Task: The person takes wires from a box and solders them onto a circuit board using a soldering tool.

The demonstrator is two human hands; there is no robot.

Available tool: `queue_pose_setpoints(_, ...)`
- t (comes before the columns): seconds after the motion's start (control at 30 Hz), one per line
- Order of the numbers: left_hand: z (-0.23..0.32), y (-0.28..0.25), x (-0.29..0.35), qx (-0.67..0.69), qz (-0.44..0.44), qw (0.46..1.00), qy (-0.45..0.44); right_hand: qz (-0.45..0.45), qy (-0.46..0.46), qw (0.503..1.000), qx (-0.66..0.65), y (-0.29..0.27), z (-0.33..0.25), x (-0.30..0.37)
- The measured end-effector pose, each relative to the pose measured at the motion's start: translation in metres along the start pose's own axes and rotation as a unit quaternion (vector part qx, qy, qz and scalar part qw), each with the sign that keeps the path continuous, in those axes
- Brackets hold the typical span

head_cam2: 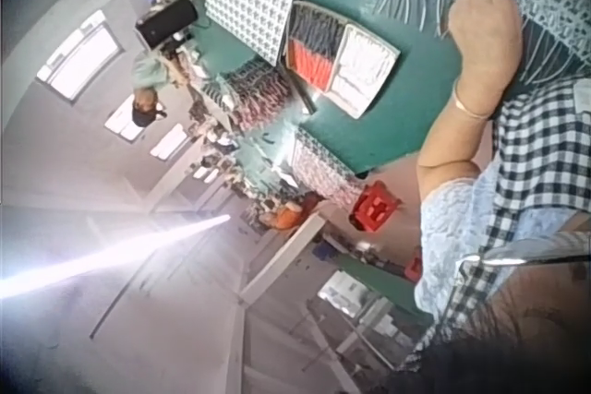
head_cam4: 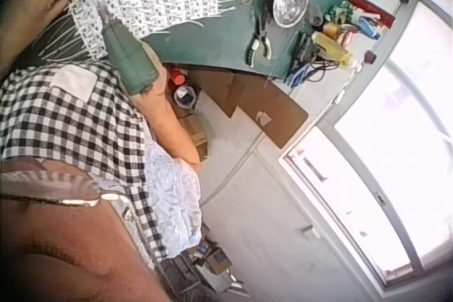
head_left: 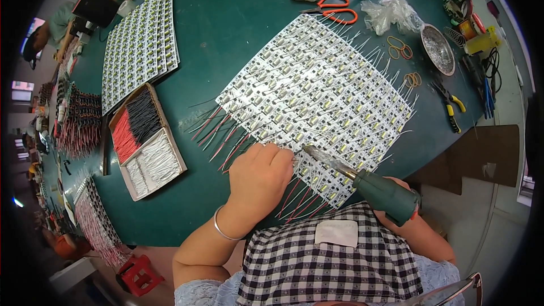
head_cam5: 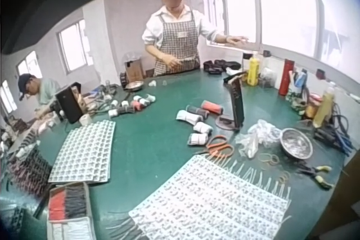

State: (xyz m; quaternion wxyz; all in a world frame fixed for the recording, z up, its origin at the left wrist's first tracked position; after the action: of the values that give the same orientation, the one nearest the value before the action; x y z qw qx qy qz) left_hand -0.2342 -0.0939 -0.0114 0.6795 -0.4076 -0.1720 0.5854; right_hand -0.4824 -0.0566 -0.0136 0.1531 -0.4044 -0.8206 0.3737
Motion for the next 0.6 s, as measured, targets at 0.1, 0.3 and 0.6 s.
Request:
queue_pose_setpoints(0.1, 0.0016, 0.0006, 0.0005, -0.005, 0.003, 1.0, 0.02, -0.002, 0.001, 1.0, 0.004, -0.0003, -0.002, 0.0002)
queue_pose_setpoints(0.3, 0.0019, 0.0009, 0.0022, -0.012, 0.001, 0.999, 0.037, -0.012, 0.017, 1.0, 0.012, -0.001, -0.0036, 0.0007)
queue_pose_setpoints(0.6, 0.0025, -0.0022, 0.0019, 0.011, 0.016, 0.999, 0.048, 0.011, 0.033, 0.999, 0.006, -0.0047, -0.0031, 0.0011)
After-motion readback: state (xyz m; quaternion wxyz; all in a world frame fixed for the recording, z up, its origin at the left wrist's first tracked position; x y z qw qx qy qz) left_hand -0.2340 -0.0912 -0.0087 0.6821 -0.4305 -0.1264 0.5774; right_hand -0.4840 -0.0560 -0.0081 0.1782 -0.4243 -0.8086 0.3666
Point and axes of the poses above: each hand's wrist, its own x-axis away from the middle knuckle, its own y-axis out of the palm, z = x × y, the point moved 5 cm from there along -x, towards the middle knuckle, and after that the axes turned 14 degrees about x, right-handed, at the moved point
